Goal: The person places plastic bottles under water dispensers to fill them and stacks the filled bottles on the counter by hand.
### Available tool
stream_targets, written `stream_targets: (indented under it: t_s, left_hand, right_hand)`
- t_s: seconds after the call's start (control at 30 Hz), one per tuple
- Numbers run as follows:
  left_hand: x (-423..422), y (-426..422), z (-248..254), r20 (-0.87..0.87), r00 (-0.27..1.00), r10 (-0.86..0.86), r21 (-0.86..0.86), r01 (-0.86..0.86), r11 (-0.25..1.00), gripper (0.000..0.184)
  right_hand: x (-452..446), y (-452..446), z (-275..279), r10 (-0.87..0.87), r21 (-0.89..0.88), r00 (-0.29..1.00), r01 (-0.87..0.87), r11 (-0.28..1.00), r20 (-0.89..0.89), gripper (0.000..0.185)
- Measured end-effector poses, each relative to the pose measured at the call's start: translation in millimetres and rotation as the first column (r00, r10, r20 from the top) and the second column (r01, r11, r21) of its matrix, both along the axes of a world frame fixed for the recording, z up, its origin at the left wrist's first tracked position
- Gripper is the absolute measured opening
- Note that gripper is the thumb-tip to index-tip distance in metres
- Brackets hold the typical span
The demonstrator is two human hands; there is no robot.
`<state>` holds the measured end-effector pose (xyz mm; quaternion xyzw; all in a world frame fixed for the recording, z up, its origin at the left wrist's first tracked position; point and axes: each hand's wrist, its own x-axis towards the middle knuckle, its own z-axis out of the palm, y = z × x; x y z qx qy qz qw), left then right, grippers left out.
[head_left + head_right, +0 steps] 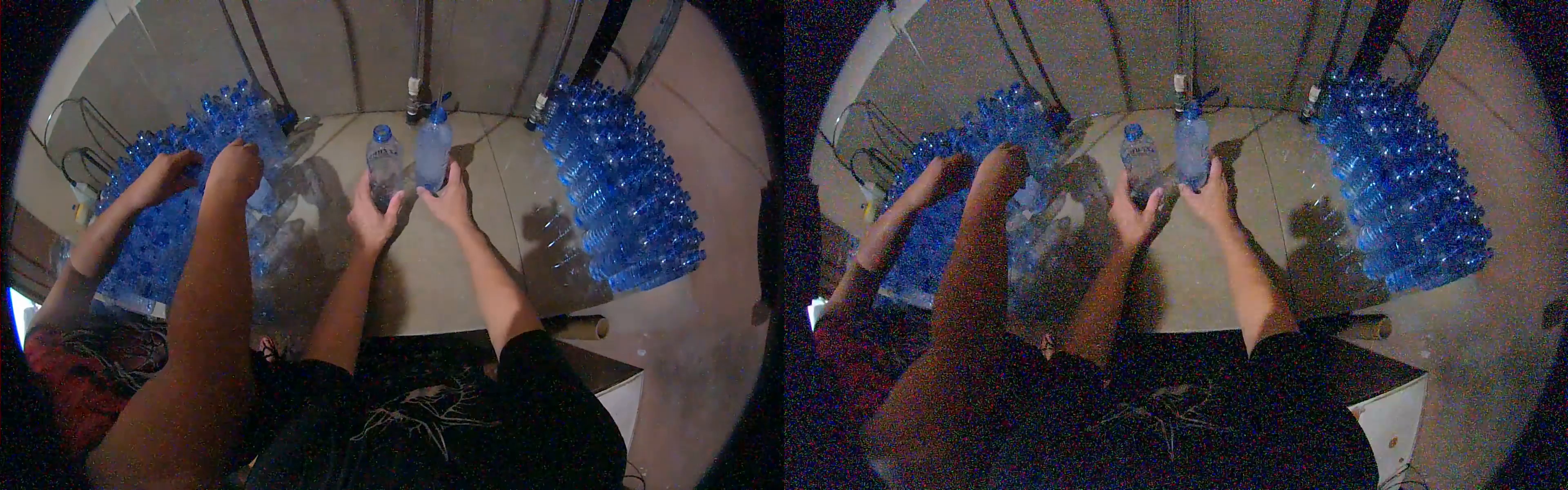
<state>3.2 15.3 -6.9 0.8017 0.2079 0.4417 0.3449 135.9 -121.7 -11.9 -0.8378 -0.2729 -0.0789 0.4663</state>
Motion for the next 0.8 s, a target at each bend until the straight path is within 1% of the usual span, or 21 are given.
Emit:
stream_targets:
  t_s: [0.1,0.17,0.3,0.37,0.4,0.47,0.57,0.6,0.67,0.7,0.77,0.8]
  left_hand:
    - [-3.0,-2.2,7.7,-0.016,1.000,0.010,0.014,-0.009,1.000,0.080]
    - [-7.4,-5.8,15.4,-0.050,0.998,0.033,0.037,-0.031,0.999,0.081]
    - [-7.5,-3.2,17.0,-0.065,0.998,-0.028,-0.023,0.027,0.999,0.080]
    - [-8.7,-2.6,17.7,-0.090,0.995,-0.050,-0.048,0.046,0.998,0.078]
    - [-8.4,-2.1,16.1,-0.074,0.996,-0.051,-0.057,0.046,0.997,0.078]
    - [-5.5,-1.5,13.4,-0.039,0.998,-0.051,-0.072,0.049,0.996,0.077]
    - [6.3,5.9,-0.9,0.153,0.983,-0.100,0.039,0.095,0.995,0.077]
    - [9.0,7.7,-5.1,0.156,0.981,-0.111,0.021,0.109,0.994,0.077]
    - [12.9,10.7,-13.5,0.164,0.977,-0.136,-0.011,0.140,0.990,0.076]
    - [9.7,9.7,-9.4,0.104,0.986,-0.134,-0.036,0.138,0.990,0.079]
    - [0.6,6.5,3.8,-0.016,0.991,-0.133,-0.083,0.132,0.988,0.084]
    - [1.0,6.5,4.0,0.018,0.993,-0.120,-0.044,0.120,0.992,0.082]
  right_hand:
    - [-3.1,1.7,2.6,0.031,0.112,0.999,-0.034,0.993,0.034,0.098]
    - [5.3,5.0,-11.8,0.040,0.156,0.997,-0.049,0.986,0.061,0.099]
    - [11.9,4.2,-18.5,0.063,0.203,0.994,-0.080,0.976,0.091,0.101]
    - [7.7,2.2,-14.2,0.086,0.239,0.996,-0.080,0.968,-0.014,0.102]
    - [6.0,1.5,-12.0,0.098,0.255,0.993,-0.078,0.964,-0.067,0.103]
    - [5.5,1.0,-6.7,0.081,0.164,0.996,-0.076,0.983,-0.022,0.106]
    - [4.7,2.7,1.0,0.019,0.066,1.000,-0.019,0.998,-0.003,0.109]
    - [5.3,2.7,-0.6,-0.009,0.040,1.000,0.010,0.999,-0.007,0.110]
    - [8.1,5.3,-3.2,0.013,0.090,1.000,-0.013,0.996,0.005,0.110]
    - [9.8,6.2,-4.9,0.022,0.117,1.000,-0.023,0.993,0.012,0.111]
    - [7.2,6.8,2.8,0.008,0.092,1.000,-0.008,0.996,-0.008,0.109]
    - [7.2,7.0,4.5,0.001,0.080,1.000,0.000,0.997,-0.018,0.109]
